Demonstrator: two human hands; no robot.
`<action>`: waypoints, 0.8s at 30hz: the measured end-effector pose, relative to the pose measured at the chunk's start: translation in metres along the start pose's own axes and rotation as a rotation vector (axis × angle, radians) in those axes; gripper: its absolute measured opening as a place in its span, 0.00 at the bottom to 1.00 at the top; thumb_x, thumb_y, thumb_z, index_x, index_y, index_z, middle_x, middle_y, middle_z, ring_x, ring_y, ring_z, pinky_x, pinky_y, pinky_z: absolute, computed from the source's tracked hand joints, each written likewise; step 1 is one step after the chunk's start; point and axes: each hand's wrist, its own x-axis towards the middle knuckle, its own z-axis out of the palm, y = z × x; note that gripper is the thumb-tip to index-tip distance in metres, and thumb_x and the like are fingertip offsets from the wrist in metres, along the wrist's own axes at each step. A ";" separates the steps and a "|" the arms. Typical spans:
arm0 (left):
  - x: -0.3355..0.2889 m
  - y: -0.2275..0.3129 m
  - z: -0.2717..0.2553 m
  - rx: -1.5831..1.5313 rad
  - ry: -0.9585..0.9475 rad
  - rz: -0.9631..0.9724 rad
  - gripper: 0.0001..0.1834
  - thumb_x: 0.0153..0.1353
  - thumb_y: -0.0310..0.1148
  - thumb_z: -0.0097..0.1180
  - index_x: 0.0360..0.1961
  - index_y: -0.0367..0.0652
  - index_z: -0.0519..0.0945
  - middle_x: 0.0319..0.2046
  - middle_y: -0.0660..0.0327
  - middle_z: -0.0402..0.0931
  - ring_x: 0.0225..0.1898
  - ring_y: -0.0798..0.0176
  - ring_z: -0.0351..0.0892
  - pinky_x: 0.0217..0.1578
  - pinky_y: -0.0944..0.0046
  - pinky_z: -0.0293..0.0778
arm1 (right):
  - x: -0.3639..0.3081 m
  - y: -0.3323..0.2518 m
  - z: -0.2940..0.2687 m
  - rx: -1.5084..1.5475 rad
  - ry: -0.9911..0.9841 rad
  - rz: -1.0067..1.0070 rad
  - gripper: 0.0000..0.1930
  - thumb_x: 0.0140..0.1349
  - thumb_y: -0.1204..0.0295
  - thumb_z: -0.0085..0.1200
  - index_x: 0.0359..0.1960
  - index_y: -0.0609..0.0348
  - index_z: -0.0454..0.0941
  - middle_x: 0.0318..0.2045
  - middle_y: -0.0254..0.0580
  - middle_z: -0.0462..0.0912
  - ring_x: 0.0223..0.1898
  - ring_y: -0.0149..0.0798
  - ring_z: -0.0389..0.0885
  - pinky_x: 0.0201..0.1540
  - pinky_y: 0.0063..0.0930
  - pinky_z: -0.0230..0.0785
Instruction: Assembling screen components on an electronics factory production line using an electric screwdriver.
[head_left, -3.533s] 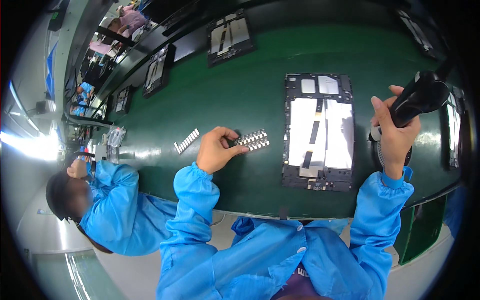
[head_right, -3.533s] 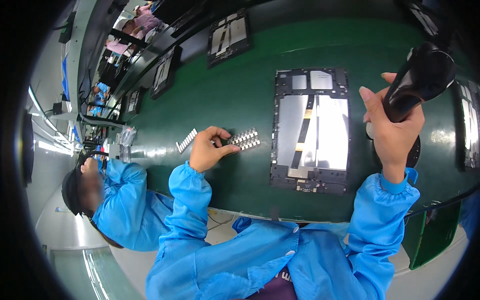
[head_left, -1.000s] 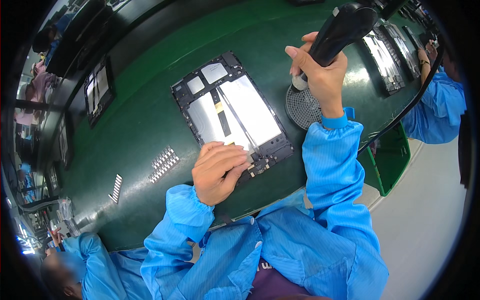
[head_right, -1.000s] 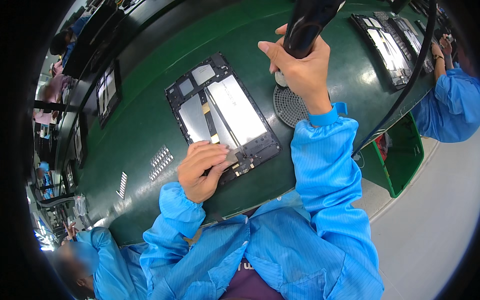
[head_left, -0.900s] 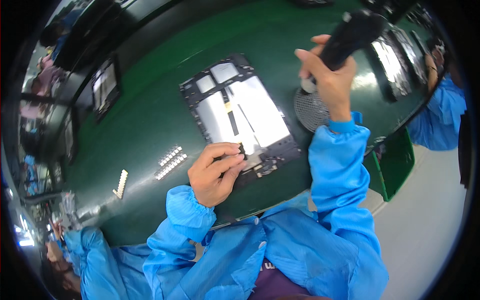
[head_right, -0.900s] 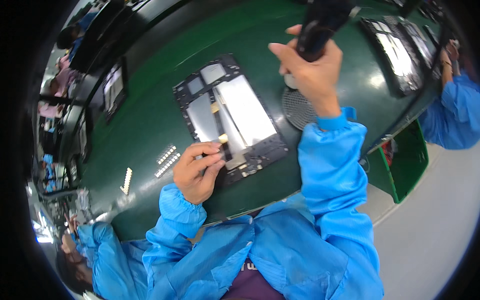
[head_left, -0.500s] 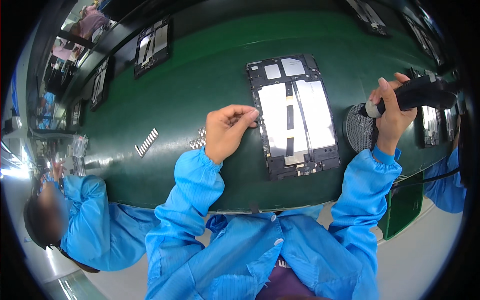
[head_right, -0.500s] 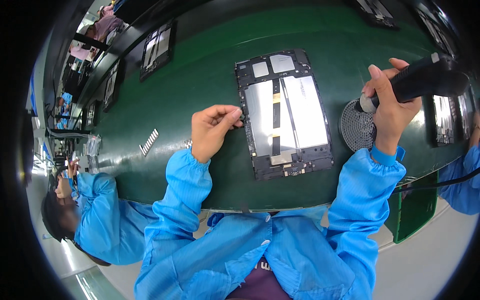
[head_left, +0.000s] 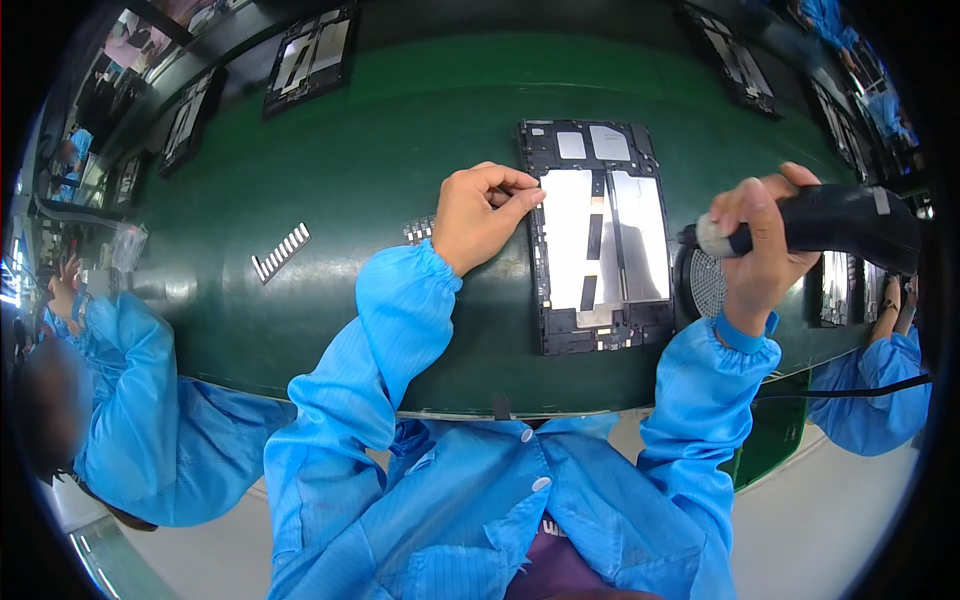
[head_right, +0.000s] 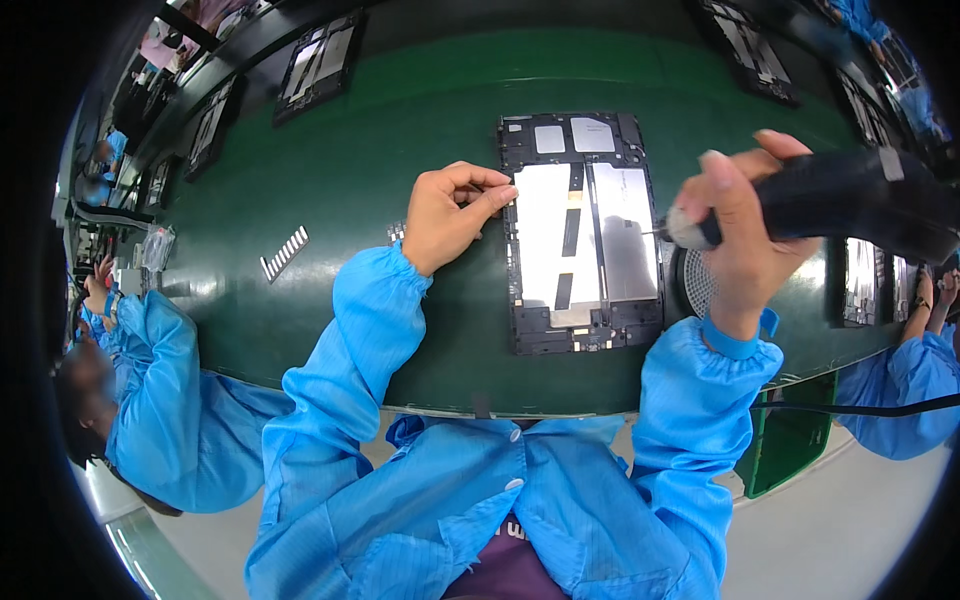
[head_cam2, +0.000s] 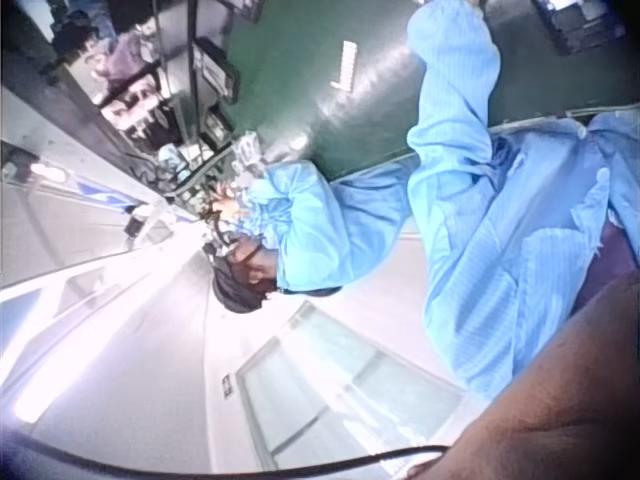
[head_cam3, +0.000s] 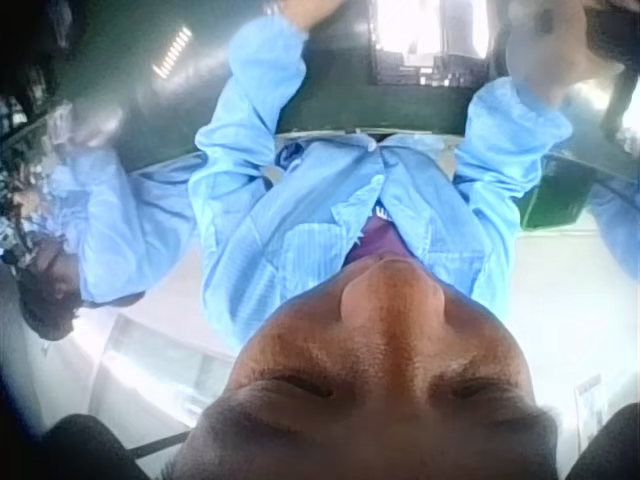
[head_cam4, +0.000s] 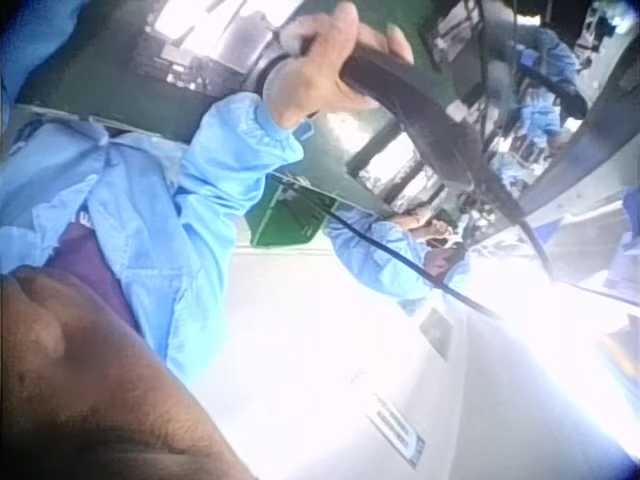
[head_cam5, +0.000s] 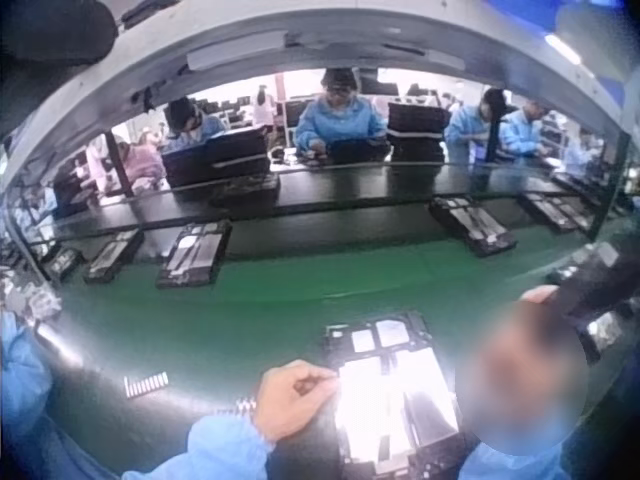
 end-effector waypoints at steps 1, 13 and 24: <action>0.001 -0.001 -0.001 -0.006 0.005 0.001 0.08 0.53 0.29 0.62 0.32 0.35 0.81 0.27 0.64 0.76 0.26 0.76 0.73 0.17 0.76 0.67 | 0.000 0.000 0.011 0.015 -0.054 0.013 0.19 0.51 0.85 0.55 0.45 0.69 0.66 0.17 0.41 0.75 0.17 0.32 0.73 0.24 0.26 0.68; 0.023 0.012 -0.016 -0.133 -0.244 -0.323 0.06 0.52 0.25 0.60 0.29 0.36 0.77 0.24 0.62 0.78 0.24 0.72 0.78 0.18 0.76 0.72 | -0.001 0.052 0.096 0.033 -0.310 0.136 0.13 0.48 0.83 0.62 0.35 0.69 0.73 0.15 0.34 0.77 0.17 0.24 0.74 0.24 0.18 0.67; 0.026 0.011 -0.018 -0.166 -0.248 -0.389 0.06 0.50 0.27 0.61 0.26 0.34 0.79 0.22 0.59 0.79 0.22 0.69 0.79 0.19 0.72 0.74 | -0.003 0.072 0.097 -0.041 -0.325 0.100 0.10 0.47 0.81 0.64 0.31 0.68 0.75 0.14 0.32 0.77 0.16 0.23 0.73 0.30 0.19 0.69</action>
